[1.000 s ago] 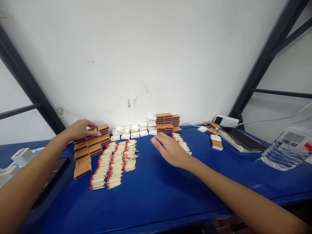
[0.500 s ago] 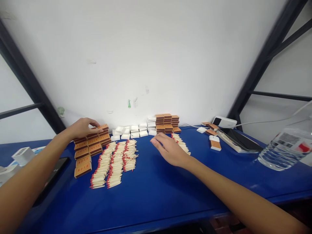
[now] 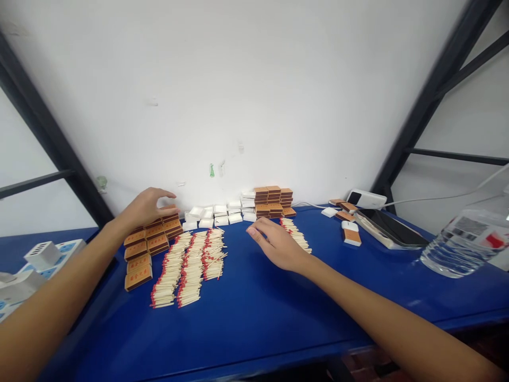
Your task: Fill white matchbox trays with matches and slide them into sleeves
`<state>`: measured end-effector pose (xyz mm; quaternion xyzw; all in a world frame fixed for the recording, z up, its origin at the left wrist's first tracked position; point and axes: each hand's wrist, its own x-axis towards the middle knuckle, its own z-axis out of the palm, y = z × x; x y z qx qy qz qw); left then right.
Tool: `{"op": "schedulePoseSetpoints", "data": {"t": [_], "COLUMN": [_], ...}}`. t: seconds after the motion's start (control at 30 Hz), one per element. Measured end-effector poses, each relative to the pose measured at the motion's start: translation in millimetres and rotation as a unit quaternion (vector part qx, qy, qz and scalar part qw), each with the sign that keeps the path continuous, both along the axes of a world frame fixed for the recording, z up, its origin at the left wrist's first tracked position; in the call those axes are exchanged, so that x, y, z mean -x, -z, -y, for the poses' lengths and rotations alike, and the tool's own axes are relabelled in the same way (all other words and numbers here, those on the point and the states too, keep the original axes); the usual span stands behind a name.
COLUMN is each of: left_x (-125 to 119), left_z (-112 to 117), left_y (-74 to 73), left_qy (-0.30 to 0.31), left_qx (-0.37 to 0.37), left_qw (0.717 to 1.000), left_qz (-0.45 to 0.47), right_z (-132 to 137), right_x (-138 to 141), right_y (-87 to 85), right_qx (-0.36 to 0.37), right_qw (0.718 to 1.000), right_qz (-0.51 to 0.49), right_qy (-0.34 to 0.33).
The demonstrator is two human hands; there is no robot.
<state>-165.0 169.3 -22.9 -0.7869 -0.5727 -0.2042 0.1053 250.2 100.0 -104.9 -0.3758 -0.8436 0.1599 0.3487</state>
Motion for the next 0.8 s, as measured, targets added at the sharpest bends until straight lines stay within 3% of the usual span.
{"op": "schedulePoseSetpoints", "data": {"t": [0.07, 0.13, 0.3, 0.53, 0.67, 0.8], "left_x": [-18, -35, -57, -55, -83, -145], "left_z": [-8, -17, -31, -33, -10, 40], "left_y": [8.3, 16.0, 26.4, 23.0, 15.5, 28.2], "left_qy": [0.077, 0.113, 0.092, 0.091, 0.13, 0.281], "left_qx": [-0.018, -0.015, 0.023, 0.02, 0.015, 0.093], "left_qw": [0.996, 0.99, 0.983, 0.986, 0.987, 0.954], "left_qz": [-0.032, -0.078, -0.158, -0.135, -0.093, -0.041], "right_z": [-1, -1, -3, -9, -11, -13], "right_x": [0, 0, -3, -7, -10, -16], "right_y": [0.3, -0.1, -3.2, -1.1, -2.9, -9.9], "right_qx": [0.0, -0.001, -0.006, -0.013, -0.006, -0.018], "right_qw": [1.0, 1.0, 1.0, 1.0, 0.999, 0.997], "right_qz": [-0.012, -0.02, -0.025, -0.014, -0.011, -0.007], "right_qy": [0.001, 0.001, 0.007, 0.024, 0.046, 0.077]}}
